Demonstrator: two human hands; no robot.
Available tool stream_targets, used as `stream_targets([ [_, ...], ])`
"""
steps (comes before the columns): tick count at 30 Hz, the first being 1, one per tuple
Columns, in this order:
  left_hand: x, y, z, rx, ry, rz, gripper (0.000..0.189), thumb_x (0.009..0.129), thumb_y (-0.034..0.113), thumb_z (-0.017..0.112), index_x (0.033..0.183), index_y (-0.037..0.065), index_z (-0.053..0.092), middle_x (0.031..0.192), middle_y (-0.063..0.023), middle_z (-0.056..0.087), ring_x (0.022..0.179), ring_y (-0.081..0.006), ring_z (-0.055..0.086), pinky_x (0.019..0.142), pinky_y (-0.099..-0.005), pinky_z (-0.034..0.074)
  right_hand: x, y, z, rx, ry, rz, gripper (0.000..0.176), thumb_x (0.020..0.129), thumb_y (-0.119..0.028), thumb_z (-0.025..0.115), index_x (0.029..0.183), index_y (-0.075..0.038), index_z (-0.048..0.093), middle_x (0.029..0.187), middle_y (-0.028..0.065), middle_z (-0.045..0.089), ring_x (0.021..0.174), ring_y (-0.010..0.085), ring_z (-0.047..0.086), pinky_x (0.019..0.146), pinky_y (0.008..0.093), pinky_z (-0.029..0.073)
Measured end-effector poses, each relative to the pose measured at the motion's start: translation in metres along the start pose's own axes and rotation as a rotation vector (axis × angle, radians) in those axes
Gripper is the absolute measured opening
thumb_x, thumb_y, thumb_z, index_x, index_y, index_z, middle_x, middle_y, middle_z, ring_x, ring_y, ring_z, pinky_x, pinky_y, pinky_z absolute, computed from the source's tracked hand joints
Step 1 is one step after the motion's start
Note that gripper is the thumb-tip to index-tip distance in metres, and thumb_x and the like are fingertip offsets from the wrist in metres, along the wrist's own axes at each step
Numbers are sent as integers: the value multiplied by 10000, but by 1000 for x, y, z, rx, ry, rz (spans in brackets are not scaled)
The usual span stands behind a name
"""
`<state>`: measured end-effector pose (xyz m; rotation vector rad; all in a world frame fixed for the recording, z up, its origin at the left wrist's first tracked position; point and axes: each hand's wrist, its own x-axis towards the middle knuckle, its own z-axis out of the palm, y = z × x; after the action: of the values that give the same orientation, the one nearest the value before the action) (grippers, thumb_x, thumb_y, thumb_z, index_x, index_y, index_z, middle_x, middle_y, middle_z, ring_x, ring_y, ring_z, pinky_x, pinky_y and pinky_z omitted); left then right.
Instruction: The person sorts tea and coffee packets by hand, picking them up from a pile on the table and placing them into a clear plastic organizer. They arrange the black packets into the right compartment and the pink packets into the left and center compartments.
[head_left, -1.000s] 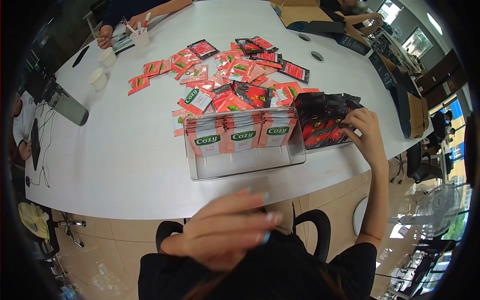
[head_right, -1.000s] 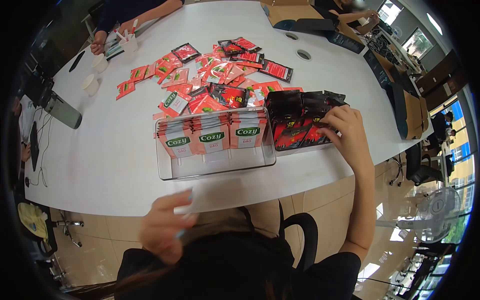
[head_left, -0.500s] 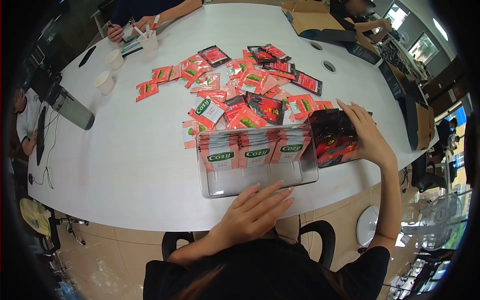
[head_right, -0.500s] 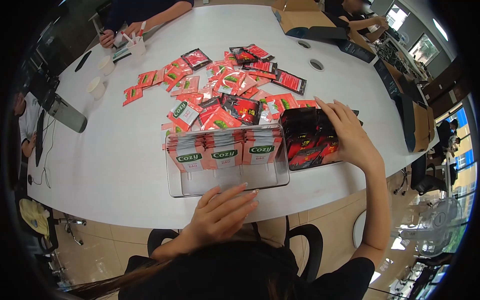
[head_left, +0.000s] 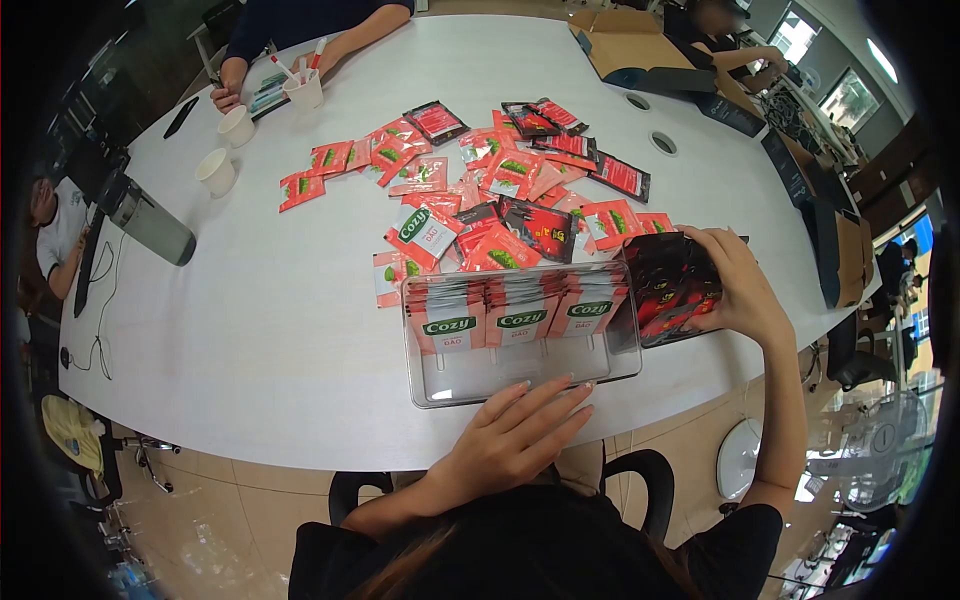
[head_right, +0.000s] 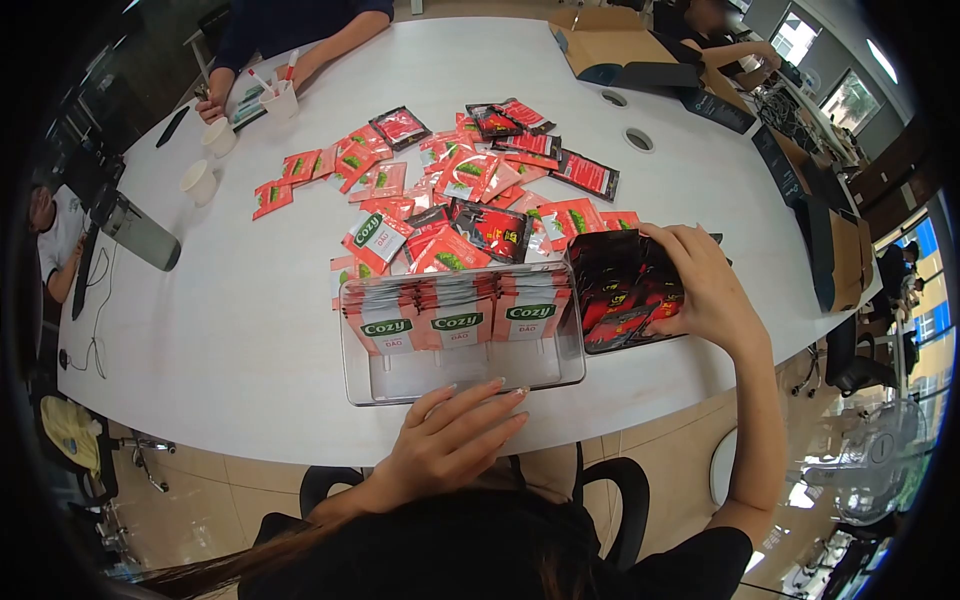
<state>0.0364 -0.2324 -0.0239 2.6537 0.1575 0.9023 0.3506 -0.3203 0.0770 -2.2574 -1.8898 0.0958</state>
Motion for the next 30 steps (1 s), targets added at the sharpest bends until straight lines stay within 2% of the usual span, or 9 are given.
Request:
stream_targets([
  [9,0,2,-3,2,-29,9,393,795,142,619,1188,128,618,1334,-14,560,1242,-172,511,1068,-354,275,-10,10,-3,-6,48,-57,1110,428,-204,893,1421,-184,395,1367,116,456,1310,361,386,1141,516,252],
  [10,1,2,-3,9,-24,17,398,788,144,629,1186,132,620,1333,-12,561,1238,-170,513,1062,-354,278,-12,10,-8,18,14,-36,1108,434,-288,886,1424,-164,403,1426,97,411,1359,347,335,1162,505,203],
  [13,2,3,-2,31,-13,19,409,773,149,653,1181,145,625,1332,-7,562,1229,-166,516,1045,-355,286,-22,8,-19,41,84,-24,908,557,-241,854,1376,-148,474,1410,99,436,1345,342,354,1131,478,270],
  [16,2,4,-1,44,-8,7,371,780,144,657,1150,167,645,1308,-1,581,1204,-167,532,1039,-354,285,-37,-2,-19,121,304,-5,590,712,-83,747,1273,-105,566,1323,113,525,1277,337,437,1076,437,351],
  [19,3,6,-1,44,2,-8,304,796,131,653,1092,194,681,1258,3,619,1158,-175,564,1042,-348,271,-51,-29,-13,64,553,-5,383,795,13,628,1170,-65,631,1227,115,600,1196,325,515,1006,398,413],
  [21,3,6,-1,37,-2,-15,308,795,130,654,1094,196,682,1260,7,618,1159,-173,563,1043,-348,270,-57,-55,4,113,698,-45,331,778,59,606,1089,-41,659,1139,102,655,1117,317,577,970,410,438],
  [24,2,4,-1,65,-6,15,387,773,155,662,1159,155,639,1305,-4,581,1220,-157,519,1036,-362,293,-63,-91,49,163,663,-184,366,760,-28,671,1121,-73,639,1161,98,645,1117,305,583,935,416,460],
  [28,-4,0,5,56,40,26,201,751,153,685,952,143,685,1141,-49,654,1126,-223,583,1007,-403,325,-53,-137,111,123,687,-299,397,774,-218,724,1140,-85,645,1154,66,634,1077,269,590,919,391,453],
  [30,-10,-3,7,55,46,35,191,722,160,700,910,132,681,1097,-62,659,1107,-247,590,996,-417,339,-49,-149,123,349,666,-251,403,785,-258,710,1143,-86,645,1150,65,633,1054,260,590,903,384,448],
])
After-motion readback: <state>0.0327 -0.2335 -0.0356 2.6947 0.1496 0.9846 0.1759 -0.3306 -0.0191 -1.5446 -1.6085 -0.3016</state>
